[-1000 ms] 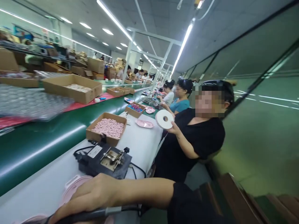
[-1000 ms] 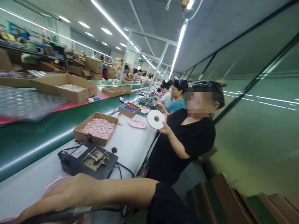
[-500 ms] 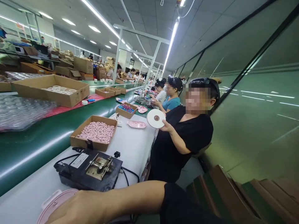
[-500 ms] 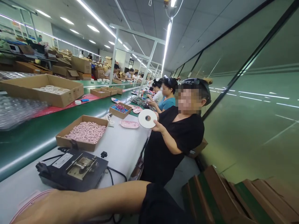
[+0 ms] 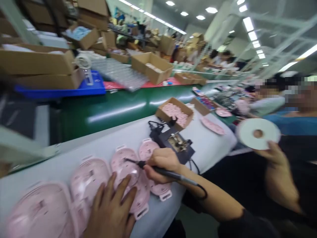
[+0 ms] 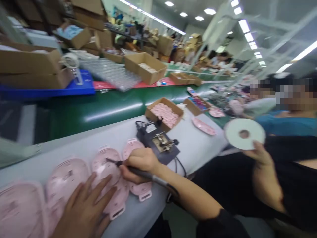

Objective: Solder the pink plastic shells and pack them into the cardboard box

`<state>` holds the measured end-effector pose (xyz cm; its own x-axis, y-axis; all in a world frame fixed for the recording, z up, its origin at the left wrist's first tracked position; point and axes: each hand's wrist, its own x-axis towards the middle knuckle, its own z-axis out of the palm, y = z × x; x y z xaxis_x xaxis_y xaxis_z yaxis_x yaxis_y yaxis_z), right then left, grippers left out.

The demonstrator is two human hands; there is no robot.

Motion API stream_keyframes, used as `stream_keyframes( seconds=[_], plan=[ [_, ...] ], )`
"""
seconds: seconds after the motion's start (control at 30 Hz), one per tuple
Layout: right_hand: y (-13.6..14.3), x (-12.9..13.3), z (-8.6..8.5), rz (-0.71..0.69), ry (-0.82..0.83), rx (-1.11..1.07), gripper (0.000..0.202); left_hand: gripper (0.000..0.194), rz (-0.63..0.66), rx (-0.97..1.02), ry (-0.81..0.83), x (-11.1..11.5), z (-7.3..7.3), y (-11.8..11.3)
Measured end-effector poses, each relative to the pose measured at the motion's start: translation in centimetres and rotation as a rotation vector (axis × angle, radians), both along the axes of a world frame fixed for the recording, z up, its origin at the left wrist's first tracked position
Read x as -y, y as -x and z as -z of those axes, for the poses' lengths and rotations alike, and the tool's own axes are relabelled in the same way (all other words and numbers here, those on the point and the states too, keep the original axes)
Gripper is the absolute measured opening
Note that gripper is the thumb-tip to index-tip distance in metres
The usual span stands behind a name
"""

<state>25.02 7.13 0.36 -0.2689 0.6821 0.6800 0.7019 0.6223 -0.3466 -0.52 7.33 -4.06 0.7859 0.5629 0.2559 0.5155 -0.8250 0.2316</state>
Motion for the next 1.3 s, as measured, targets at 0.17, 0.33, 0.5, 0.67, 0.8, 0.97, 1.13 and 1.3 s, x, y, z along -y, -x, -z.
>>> stream_keyframes(
  seconds=[0.17, 0.33, 0.5, 0.67, 0.8, 0.97, 1.13, 1.3],
  plan=[
    [0.0, 0.9, -0.7, -0.050, 0.050, -0.044, 0.010, 0.045, -0.052, -0.078, 0.099, 1.0, -2.2, -0.6],
    [0.2, 1.3, -0.9, -0.028, 0.081, 0.020, 0.007, 0.045, -0.081, -0.045, 0.140, 1.2, -2.5, -0.9],
    [0.5, 1.3, -1.1, -0.041, 0.102, 0.062, 0.008, 0.048, -0.081, -0.055, 0.161, 1.2, -2.8, -0.9],
    [0.7, 1.3, -1.2, -0.038, 0.109, 0.060, 0.008, 0.048, -0.078, -0.051, 0.160, 1.2, -3.0, -1.0],
    [0.8, 1.4, -1.5, -0.026, 0.122, 0.095, 0.007, 0.046, -0.075, -0.054, 0.166, 1.3, -3.1, -1.1],
    [1.0, 1.2, -2.0, -0.031, 0.156, 0.127, 0.007, 0.046, -0.079, -0.063, 0.192, 1.3, -3.0, -1.0],
    [1.1, 1.0, -2.1, -0.058, 0.099, 0.127, 0.011, 0.045, -0.079, -0.042, 0.183, 1.3, -3.1, -1.0],
    [1.2, 1.4, -1.9, -0.078, 0.104, 0.135, 0.014, 0.048, -0.071, -0.053, 0.186, 1.3, -3.2, -1.1]
  ],
)
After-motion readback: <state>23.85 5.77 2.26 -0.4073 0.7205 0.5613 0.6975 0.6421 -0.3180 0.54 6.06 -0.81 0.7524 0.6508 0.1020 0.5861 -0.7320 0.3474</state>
